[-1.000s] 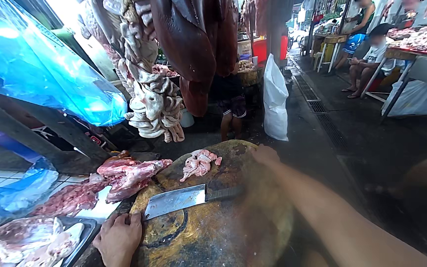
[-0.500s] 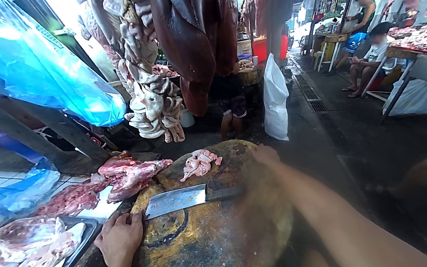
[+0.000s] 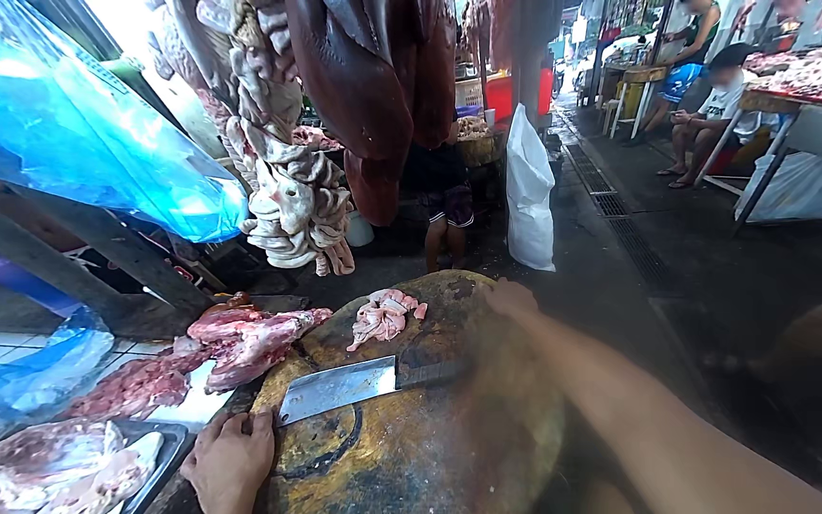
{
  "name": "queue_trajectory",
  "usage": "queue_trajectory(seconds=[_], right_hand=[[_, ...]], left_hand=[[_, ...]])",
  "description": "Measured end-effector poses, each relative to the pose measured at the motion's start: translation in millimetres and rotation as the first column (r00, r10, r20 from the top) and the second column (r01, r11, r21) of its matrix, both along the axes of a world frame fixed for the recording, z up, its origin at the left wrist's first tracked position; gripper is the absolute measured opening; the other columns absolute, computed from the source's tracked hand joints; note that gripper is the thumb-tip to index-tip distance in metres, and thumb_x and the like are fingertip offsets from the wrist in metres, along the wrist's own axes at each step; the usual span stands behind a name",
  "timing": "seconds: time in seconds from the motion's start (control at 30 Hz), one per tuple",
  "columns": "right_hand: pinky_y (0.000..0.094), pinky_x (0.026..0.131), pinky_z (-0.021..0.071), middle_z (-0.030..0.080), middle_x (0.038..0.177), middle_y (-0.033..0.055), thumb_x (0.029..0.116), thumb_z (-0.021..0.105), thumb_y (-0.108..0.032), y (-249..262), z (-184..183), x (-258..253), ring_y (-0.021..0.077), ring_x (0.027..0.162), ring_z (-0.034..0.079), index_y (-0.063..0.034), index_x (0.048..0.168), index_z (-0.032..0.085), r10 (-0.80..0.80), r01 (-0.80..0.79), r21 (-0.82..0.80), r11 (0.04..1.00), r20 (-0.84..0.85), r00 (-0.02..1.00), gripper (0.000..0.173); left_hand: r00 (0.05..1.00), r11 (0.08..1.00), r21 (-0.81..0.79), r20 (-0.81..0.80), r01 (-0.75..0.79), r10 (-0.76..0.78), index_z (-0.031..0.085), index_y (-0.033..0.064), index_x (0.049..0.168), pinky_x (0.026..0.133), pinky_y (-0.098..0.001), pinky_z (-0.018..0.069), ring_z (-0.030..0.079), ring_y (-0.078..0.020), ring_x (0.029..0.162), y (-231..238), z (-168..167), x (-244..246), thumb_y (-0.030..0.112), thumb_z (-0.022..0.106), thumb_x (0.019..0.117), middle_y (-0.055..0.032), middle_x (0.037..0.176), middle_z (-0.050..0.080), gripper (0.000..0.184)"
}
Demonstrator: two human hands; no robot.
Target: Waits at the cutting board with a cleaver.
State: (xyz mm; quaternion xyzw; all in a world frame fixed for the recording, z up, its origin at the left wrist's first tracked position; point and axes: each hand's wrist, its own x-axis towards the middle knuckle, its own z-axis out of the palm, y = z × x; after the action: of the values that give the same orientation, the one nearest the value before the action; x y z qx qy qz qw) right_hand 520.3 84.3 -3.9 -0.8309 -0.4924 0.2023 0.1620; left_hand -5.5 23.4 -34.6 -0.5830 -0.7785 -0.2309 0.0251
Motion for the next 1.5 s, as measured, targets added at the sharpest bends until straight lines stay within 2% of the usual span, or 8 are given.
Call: queue_trajectory(seconds=[0.2, 0.67, 1.1, 1.33, 1.5], right_hand=[[0.0621, 0.097, 0.0517, 0.068, 0.129, 0.019, 0.0999, 0.029, -0.074, -1.1, 4.5, -2.1, 0.0369, 0.122, 0.064, -0.0079, 0.139, 0.057, -0.001, 0.001, -0.02, 1.0, 0.012, 1.0, 0.082], [0.0637, 0.094, 0.0519, 0.068, 0.127, 0.02, 0.0991, 0.03, -0.074, 0.1, -1.0, 0.6, 0.0388, 0.12, 0.065, -0.009, 0.137, 0.059, 0.002, -0.002, 0.013, 1.0, -0.014, 1.0, 0.081], [0.0622, 0.098, 0.0511, 0.067, 0.13, 0.0184, 0.0999, 0.03, -0.073, -2.4, 5.9, -1.6, 0.036, 0.124, 0.064, -0.0081, 0.137, 0.059, 0.01, -0.01, -0.013, 1.0, 0.003, 1.0, 0.081], [0.0628, 0.095, 0.0523, 0.068, 0.127, 0.0197, 0.0986, 0.031, -0.075, -1.3, 1.8, -1.2, 0.0379, 0.12, 0.065, -0.0086, 0.136, 0.059, -0.005, 0.005, 0.006, 1.0, -0.003, 1.0, 0.082], [0.0635, 0.096, 0.0514, 0.067, 0.128, 0.0194, 0.0987, 0.031, -0.075, -2.9, 3.1, -1.1, 0.0383, 0.121, 0.064, -0.0093, 0.137, 0.059, 0.0, 0.0, 0.003, 1.0, -0.014, 1.0, 0.081]], left_hand=[[1.0, 1.0, 0.006, 0.002, 0.003, -0.003, 0.074, 0.0089, 0.117, 0.12, -0.0626, 0.024, 0.043, -0.0345, 0.145, -0.5, -0.2, -0.4, 0.055, 0.042, 0.1013, -0.0132, 0.148, 0.057, 0.058], [1.0, 1.0, 0.0, 0.005, 0.0, 0.0, 0.073, 0.0084, 0.117, 0.119, -0.0629, 0.0242, 0.043, -0.0344, 0.146, 0.3, -0.5, -0.4, 0.055, 0.043, 0.1011, -0.0132, 0.149, 0.056, 0.057], [1.0, 1.0, 0.01, -0.002, 0.001, -0.001, 0.074, 0.0089, 0.116, 0.119, -0.0627, 0.0246, 0.044, -0.0337, 0.145, 0.5, -1.2, -0.4, 0.055, 0.043, 0.1013, -0.0128, 0.148, 0.058, 0.057], [1.0, 1.0, -0.002, 0.002, -0.003, 0.003, 0.074, 0.0095, 0.117, 0.12, -0.0625, 0.0234, 0.043, -0.0338, 0.146, 0.5, -0.3, -0.3, 0.054, 0.043, 0.1015, -0.0129, 0.148, 0.057, 0.056], [1.0, 1.0, -0.006, 0.007, 0.006, -0.006, 0.073, 0.0078, 0.117, 0.12, -0.0634, 0.0239, 0.042, -0.0357, 0.146, -2.1, 3.1, 2.0, 0.054, 0.043, 0.1019, -0.0144, 0.148, 0.057, 0.057]])
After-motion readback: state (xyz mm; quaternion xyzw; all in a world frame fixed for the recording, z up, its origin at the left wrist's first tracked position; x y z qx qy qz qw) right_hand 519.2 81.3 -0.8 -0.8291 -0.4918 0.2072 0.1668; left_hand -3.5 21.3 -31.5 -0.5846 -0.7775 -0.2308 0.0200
